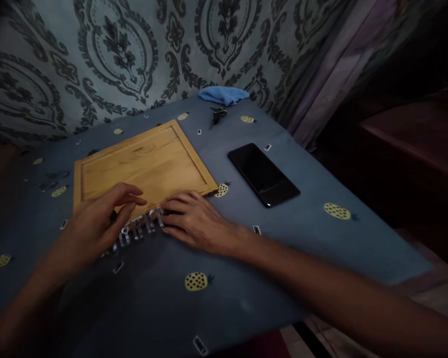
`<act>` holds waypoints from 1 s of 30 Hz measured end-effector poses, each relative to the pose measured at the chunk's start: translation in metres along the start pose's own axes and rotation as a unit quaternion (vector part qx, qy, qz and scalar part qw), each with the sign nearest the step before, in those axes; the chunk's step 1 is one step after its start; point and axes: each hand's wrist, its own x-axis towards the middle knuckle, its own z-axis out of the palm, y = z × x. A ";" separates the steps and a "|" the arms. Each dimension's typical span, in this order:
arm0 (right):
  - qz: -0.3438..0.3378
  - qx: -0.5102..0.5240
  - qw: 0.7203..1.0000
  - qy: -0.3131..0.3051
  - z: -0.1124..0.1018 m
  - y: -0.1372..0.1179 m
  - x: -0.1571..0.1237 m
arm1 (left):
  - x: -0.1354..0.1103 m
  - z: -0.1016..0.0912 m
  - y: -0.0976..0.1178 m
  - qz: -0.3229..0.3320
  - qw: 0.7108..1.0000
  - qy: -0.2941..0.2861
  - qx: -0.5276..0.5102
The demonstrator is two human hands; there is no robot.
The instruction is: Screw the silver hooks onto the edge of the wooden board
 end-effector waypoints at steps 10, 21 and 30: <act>-0.006 -0.008 1.000 -0.006 -0.002 -0.001 0.000 | 0.002 0.010 -0.005 0.010 0.997 -0.069 0.010; 0.000 -0.001 1.000 -0.011 -0.002 -0.001 0.000 | 0.003 0.009 -0.003 0.011 0.997 -0.082 -0.003; -0.028 0.001 0.999 0.020 -0.001 0.001 -0.004 | 0.003 0.010 -0.005 0.019 0.997 -0.075 0.004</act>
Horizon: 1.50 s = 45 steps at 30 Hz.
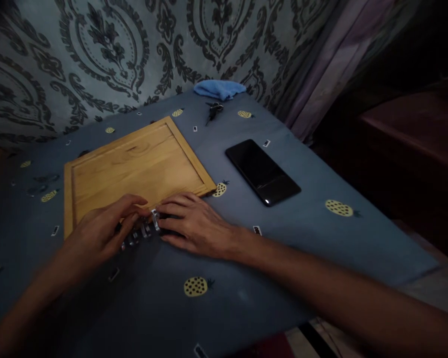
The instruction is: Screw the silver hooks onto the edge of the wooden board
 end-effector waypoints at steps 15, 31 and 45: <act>0.008 -0.005 1.000 0.008 -0.007 -0.006 -0.002 | -0.003 0.003 -0.002 0.010 1.000 0.006 0.010; 0.051 0.025 0.997 -0.056 -0.007 -0.004 -0.004 | -0.001 0.007 -0.006 -0.001 1.000 0.004 0.006; 0.048 0.080 0.995 0.040 -0.010 -0.006 0.001 | -0.003 -0.006 -0.004 -0.016 0.997 0.057 -0.052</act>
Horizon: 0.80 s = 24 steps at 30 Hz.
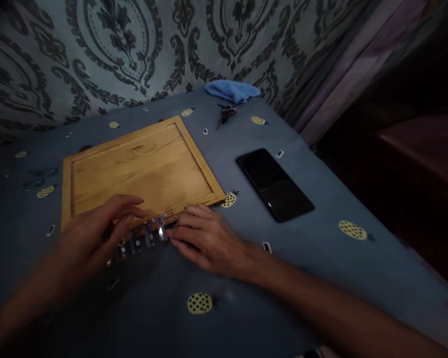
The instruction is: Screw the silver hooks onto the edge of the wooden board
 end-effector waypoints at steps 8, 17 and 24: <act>0.112 -0.001 0.980 0.163 0.001 0.009 -0.002 | -0.011 -0.035 0.002 -0.027 0.982 0.117 -0.144; 0.230 -0.025 0.959 0.163 0.001 0.026 -0.008 | -0.029 -0.068 -0.045 -0.103 0.922 0.303 -0.220; 0.232 -0.066 0.962 0.126 0.001 0.031 -0.006 | -0.046 -0.111 -0.115 -0.136 0.877 0.384 -0.253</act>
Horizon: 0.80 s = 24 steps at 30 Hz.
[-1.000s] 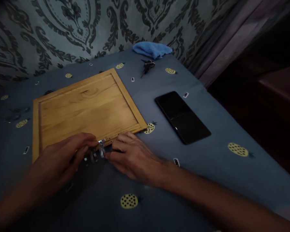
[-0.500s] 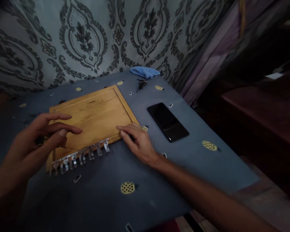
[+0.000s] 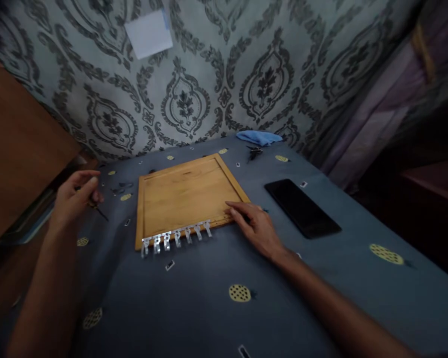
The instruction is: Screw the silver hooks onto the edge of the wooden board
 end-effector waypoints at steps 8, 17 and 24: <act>0.007 -0.046 0.999 -0.014 -0.001 -0.002 0.002 | 0.032 -0.012 -0.067 -0.119 0.992 0.020 0.028; 0.052 -0.057 0.997 -0.010 -0.001 -0.009 0.006 | 0.056 -0.035 -0.134 -0.168 0.977 0.066 0.116; 0.079 -0.073 0.994 -0.007 -0.003 -0.021 0.008 | 0.053 -0.041 -0.158 -0.074 0.960 0.060 0.264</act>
